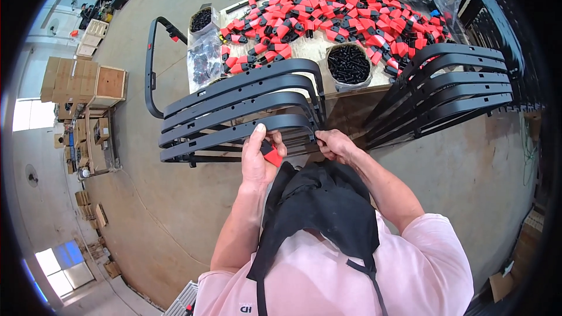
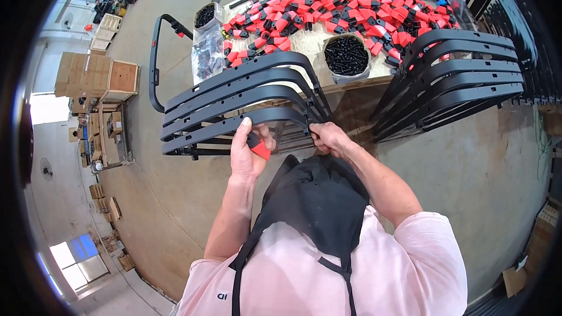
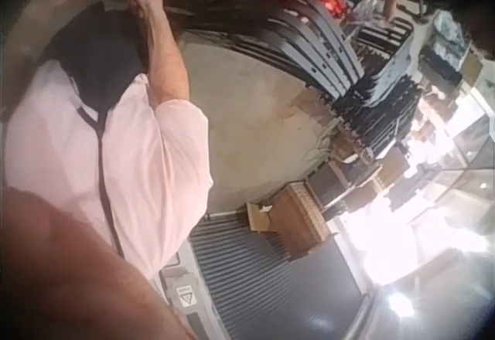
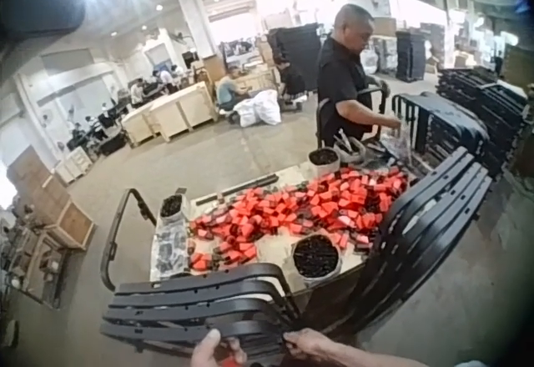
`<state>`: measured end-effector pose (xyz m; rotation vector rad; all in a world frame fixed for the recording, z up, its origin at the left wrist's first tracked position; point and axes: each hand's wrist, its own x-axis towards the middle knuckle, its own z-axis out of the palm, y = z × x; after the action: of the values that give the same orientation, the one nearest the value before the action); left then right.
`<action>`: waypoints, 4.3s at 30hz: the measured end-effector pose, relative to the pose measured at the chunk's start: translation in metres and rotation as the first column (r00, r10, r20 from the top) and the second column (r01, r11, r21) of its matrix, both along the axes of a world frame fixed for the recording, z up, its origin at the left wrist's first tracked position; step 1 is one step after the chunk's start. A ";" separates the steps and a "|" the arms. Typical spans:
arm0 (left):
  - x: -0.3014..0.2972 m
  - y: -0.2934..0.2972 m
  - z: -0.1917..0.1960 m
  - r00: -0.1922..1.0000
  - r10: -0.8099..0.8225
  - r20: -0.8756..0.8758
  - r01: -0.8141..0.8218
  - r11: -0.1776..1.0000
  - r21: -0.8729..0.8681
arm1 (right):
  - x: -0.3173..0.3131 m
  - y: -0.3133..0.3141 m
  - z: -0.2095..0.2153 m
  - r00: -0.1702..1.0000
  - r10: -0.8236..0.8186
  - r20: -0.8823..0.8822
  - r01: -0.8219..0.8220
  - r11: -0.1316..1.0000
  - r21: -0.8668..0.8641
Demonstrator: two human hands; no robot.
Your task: Attaching red plastic end caps to the ends of black metal frame tubes.
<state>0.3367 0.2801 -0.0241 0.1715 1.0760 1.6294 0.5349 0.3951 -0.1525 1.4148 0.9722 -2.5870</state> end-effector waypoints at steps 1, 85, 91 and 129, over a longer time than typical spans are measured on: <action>0.000 -0.002 0.001 0.999 -0.018 -0.034 0.017 1.000 -0.020 | 0.002 -0.003 0.004 0.999 0.044 0.027 -0.046 0.995 0.084; -0.013 -0.001 -0.012 0.987 -0.081 -0.135 0.095 0.990 0.102 | 0.010 -0.005 0.010 0.957 0.213 0.199 -0.287 0.567 0.772; -0.012 -0.001 -0.017 0.989 -0.060 -0.131 0.077 0.989 0.128 | 0.001 -0.012 -0.002 0.997 0.052 0.049 -0.067 0.907 0.415; -0.003 -0.011 -0.019 0.996 -0.061 -0.072 0.065 0.996 0.067 | 0.024 -0.007 -0.002 0.994 -0.104 -0.020 0.101 0.868 0.486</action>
<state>0.3336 0.2691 -0.0432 0.3070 1.0576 1.6147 0.5588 0.3884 -0.1547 1.6042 1.6859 -2.5089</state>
